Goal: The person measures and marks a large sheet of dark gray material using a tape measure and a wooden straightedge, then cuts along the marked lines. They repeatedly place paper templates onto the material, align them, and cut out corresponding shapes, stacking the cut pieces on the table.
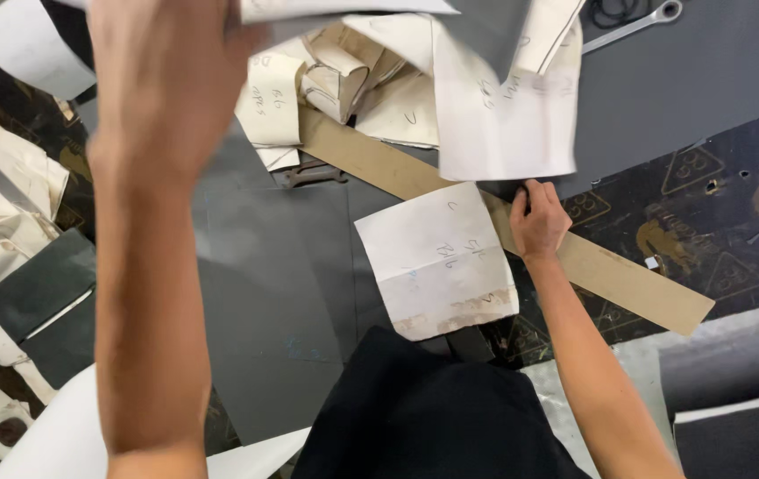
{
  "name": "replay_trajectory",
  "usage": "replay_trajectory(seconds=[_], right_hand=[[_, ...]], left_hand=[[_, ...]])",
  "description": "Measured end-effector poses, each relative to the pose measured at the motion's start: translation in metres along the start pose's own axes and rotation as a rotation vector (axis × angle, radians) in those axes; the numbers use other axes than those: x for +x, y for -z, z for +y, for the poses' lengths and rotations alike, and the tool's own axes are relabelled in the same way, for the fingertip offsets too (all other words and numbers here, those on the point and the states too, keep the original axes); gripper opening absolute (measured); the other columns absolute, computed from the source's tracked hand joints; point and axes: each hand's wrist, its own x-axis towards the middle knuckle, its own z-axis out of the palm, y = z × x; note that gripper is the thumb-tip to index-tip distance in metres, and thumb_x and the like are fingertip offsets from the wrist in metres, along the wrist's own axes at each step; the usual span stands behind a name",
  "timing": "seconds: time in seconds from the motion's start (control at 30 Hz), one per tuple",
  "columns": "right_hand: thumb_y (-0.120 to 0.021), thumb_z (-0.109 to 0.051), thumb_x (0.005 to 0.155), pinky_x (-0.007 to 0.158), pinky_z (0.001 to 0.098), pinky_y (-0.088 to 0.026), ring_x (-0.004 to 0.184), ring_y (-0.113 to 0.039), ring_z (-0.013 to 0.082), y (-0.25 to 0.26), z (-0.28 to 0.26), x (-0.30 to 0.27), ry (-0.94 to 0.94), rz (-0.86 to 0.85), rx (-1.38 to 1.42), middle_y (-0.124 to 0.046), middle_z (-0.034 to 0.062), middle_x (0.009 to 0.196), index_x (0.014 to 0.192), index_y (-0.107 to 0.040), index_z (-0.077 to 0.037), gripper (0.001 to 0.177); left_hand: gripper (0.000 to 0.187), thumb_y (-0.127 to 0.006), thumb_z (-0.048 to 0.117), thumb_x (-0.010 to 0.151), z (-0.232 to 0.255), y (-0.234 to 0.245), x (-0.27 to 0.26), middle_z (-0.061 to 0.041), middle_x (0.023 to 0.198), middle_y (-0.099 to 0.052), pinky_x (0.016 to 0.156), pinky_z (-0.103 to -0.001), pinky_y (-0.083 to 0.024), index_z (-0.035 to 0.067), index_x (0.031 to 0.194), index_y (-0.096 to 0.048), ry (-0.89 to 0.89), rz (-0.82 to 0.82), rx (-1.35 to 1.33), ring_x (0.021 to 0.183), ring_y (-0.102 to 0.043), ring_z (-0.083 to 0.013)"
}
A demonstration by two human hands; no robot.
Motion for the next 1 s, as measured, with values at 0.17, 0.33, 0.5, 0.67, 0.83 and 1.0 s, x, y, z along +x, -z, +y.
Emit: replay_trajectory(seconds=[0.17,0.33,0.5,0.67,0.83,1.0], right_hand=[[-0.07,-0.013,0.101,0.065,0.0346,-0.048,0.072,-0.058,0.0219,0.003,-0.004,-0.004,-0.276,-0.032,0.323,-0.065,0.0114,0.087,0.114,-0.071,-0.002,0.017],[-0.067,-0.023,0.103,0.07,0.0317,-0.051,0.074,-0.063,0.0145,0.005,-0.064,-0.037,-0.299,-0.433,0.599,-0.065,0.007,0.088,0.123,-0.065,-0.002,0.029],[-0.064,-0.038,0.103,0.075,0.0381,-0.051,0.079,-0.066,0.024,-0.018,-0.117,-0.084,-0.42,-0.669,0.38,-0.069,0.0149,0.085,0.129,-0.062,-0.004,0.043],[-0.065,-0.036,0.103,0.076,0.04,-0.053,0.081,-0.07,0.0286,-0.023,-0.114,-0.117,-0.295,-0.596,0.331,-0.071,0.018,0.093,0.132,-0.058,-0.002,0.045],[-0.062,-0.027,0.104,0.072,0.0433,-0.05,0.076,-0.065,0.0301,-0.016,-0.116,-0.13,-0.36,-0.608,0.266,-0.067,0.017,0.081,0.132,-0.06,-0.004,0.036],[-0.062,-0.019,0.101,0.075,0.0452,-0.049,0.078,-0.066,0.031,-0.015,-0.135,-0.151,-0.288,-0.616,0.233,-0.066,0.0145,0.079,0.129,-0.059,-0.002,0.033]], left_hand=[[0.033,-0.084,0.019,0.083,0.084,-0.002,-0.122,-0.016,0.091,-0.065,0.069,-0.043,-0.05,0.001,0.1,-0.063,0.394,-0.142,-0.461,0.08,-0.064,-0.0357],[0.04,-0.07,0.026,0.102,0.146,-0.112,-0.258,-0.008,0.066,-0.038,0.057,-0.033,-0.036,0.001,0.08,-0.047,1.045,-0.332,-0.97,0.065,-0.032,-0.0146],[0.045,-0.068,0.023,0.104,0.15,-0.155,-0.342,0.009,0.074,-0.031,0.059,-0.029,-0.027,0.009,0.074,-0.037,1.342,0.027,-1.303,0.07,-0.028,-0.006],[0.025,-0.065,0.022,0.104,0.078,-0.12,-0.396,0.003,0.077,-0.042,0.059,-0.029,-0.039,0.005,0.093,-0.049,1.411,-0.057,-1.018,0.07,-0.04,-0.0081],[0.054,-0.069,0.027,0.097,0.048,-0.122,-0.454,-0.003,0.1,-0.067,0.065,-0.031,-0.053,0.008,0.144,-0.049,1.587,-0.414,-0.983,0.082,-0.068,-0.0126],[0.057,-0.07,0.022,0.094,0.065,-0.144,-0.501,-0.01,0.105,-0.072,0.069,-0.031,-0.056,0.005,0.144,-0.049,1.527,-0.25,-1.102,0.085,-0.068,-0.0148]])
